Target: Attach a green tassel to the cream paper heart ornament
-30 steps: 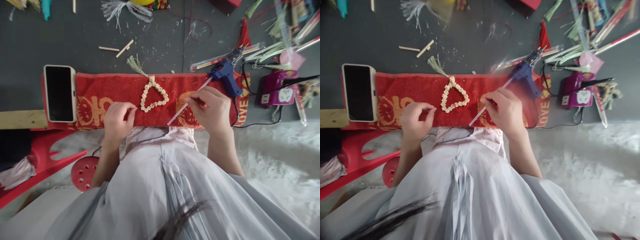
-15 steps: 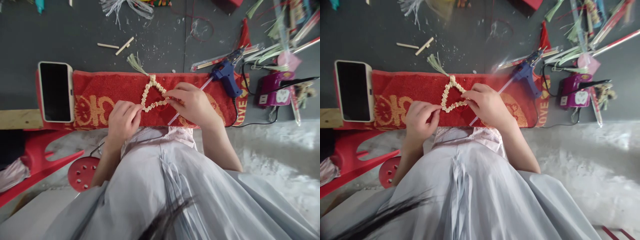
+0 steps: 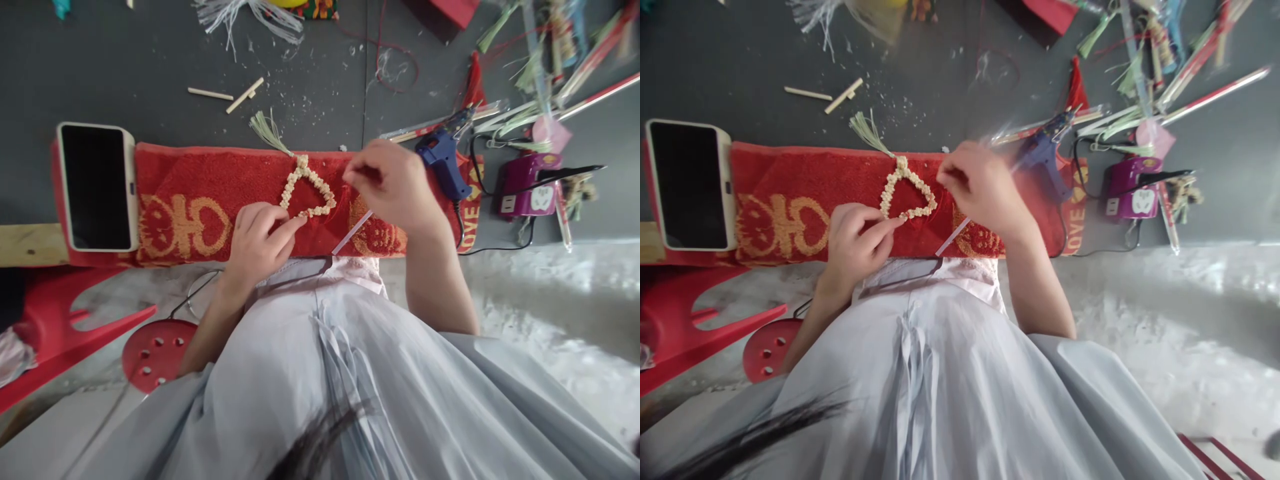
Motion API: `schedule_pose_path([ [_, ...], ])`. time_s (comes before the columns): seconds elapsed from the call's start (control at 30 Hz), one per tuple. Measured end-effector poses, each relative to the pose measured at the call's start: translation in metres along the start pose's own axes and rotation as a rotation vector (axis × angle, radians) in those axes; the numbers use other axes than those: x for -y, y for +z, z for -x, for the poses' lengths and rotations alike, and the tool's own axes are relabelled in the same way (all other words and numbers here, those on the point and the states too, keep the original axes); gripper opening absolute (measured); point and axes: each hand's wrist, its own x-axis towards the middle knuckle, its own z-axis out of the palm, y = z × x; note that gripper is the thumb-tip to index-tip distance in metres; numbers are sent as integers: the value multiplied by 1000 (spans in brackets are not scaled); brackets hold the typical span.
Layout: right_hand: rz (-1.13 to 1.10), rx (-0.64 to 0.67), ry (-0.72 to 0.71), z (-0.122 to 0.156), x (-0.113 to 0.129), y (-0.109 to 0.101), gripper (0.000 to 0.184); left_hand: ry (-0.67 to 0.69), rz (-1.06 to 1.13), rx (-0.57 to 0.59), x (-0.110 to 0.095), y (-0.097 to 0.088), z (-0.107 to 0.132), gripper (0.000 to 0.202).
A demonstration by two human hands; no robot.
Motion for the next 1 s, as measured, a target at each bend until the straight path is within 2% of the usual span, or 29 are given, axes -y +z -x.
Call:
schedule_pose_path([
  [0.07, 55, -128, 98, 4, -7, -11, 15, -2, 17, -25, 1, 1, 1, 30],
  [0.13, 72, -200, 171, 8, -14, -18, 15, 4, 42, -47, 2, 1, 2, 31],
  [0.23, 43, -142, 181, 14, -19, -18, 10, 8, 58, -48, 3, 2, 2, 33],
  [0.37, -31, -41, 114, 17, -15, -7, 10, 1, 7, -7, 2, 2, 2, 32],
  [0.47, -50, 4, 67, 15, -12, -4, 14, 1, 23, -18, 2, 2, 2, 33],
  [0.67, 79, 13, 145, 14, -26, -14, 28, -2, -23, 10, 1, 0, 1, 31],
  [0.9, 152, 3, 48, 9, -32, 3, 20, 30, -16, -27, -1, -2, -2, 29],
  [1.0, 183, 29, 40, 2, -30, -6, 19, 21, -40, -17, 0, -2, -2, 29],
])
